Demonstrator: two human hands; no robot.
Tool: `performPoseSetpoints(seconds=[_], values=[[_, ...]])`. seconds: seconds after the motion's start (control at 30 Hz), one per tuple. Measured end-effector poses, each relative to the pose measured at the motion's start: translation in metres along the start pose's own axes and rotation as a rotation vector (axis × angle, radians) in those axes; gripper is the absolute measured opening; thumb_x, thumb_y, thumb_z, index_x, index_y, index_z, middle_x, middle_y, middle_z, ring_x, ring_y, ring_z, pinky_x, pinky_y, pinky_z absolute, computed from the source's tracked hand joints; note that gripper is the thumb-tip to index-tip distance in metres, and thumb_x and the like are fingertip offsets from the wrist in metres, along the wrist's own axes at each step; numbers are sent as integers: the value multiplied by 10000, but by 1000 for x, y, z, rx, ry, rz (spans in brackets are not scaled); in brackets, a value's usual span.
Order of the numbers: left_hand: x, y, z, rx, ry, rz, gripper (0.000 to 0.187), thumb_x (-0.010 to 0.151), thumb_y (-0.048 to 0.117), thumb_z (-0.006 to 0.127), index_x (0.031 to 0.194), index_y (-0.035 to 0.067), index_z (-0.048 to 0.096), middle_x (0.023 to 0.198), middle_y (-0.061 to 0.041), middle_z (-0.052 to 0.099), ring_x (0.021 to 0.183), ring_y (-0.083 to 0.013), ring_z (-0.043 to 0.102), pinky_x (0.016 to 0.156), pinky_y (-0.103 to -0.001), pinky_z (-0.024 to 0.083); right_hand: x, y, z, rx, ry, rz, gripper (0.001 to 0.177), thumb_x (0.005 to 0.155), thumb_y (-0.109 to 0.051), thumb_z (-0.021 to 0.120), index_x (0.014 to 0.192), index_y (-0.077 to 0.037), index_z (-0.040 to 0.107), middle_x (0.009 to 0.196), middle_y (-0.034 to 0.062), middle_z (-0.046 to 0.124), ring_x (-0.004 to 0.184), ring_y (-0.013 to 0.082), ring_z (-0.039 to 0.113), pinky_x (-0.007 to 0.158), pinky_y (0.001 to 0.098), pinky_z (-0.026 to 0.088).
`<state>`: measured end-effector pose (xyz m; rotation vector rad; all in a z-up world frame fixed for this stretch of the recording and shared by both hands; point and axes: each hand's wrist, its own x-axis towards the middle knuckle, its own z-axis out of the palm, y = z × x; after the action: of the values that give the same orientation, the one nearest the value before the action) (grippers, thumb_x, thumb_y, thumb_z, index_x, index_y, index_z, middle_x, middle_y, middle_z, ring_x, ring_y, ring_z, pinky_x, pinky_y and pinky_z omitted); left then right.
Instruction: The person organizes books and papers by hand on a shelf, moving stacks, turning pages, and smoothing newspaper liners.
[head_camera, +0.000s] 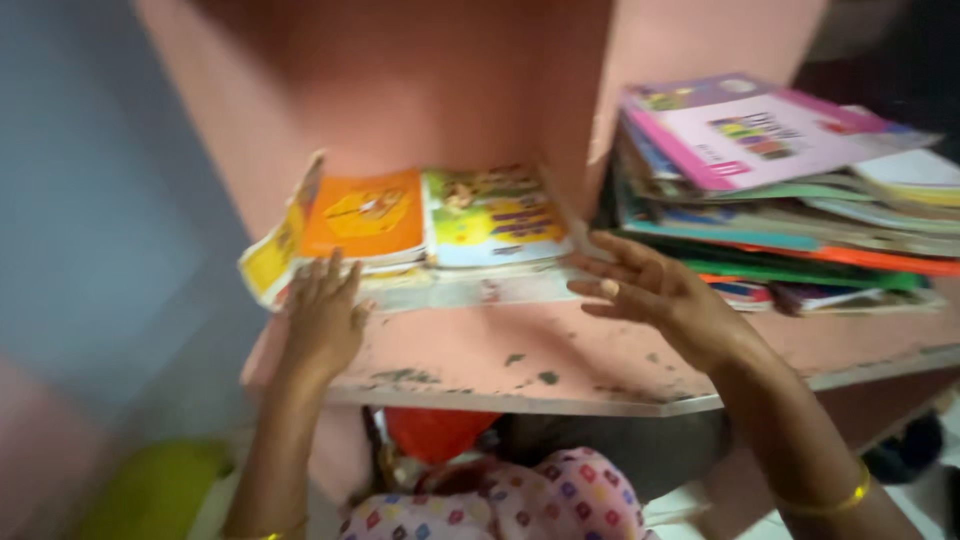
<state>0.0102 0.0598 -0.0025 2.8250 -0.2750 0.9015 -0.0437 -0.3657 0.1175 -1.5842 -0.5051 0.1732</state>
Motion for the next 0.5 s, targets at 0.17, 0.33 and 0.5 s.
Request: performPoseSetpoints(seconds=[0.17,0.33,0.5], values=[[-15,-5,5,-107,-113,-90,520,990,323,555,1447,75,539,1578,-163,428,1491,-351,334,1223,-524,236,81,21,28,-132,-115,-34,662,960,-241,654,1535,-2,430,1498,158,593,1339,269,622,1080,406,524],[-19,5,-6,-95,-101,-72,478,976,298,531,1408,100,577,1565,-127,447,1474,-346,337,1197,-538,203,192,76,56,-408,-163,-187,491,989,-169,659,1443,-33,533,1395,179,656,1296,258,636,1052,355,539],[-19,7,-10,-94,-121,-99,487,968,305,529,1408,100,580,1572,-127,442,1480,-342,334,1206,-527,208,238,86,92,-1014,13,-422,451,958,-179,656,1398,-95,607,1318,202,679,1184,338,663,998,421,518]])
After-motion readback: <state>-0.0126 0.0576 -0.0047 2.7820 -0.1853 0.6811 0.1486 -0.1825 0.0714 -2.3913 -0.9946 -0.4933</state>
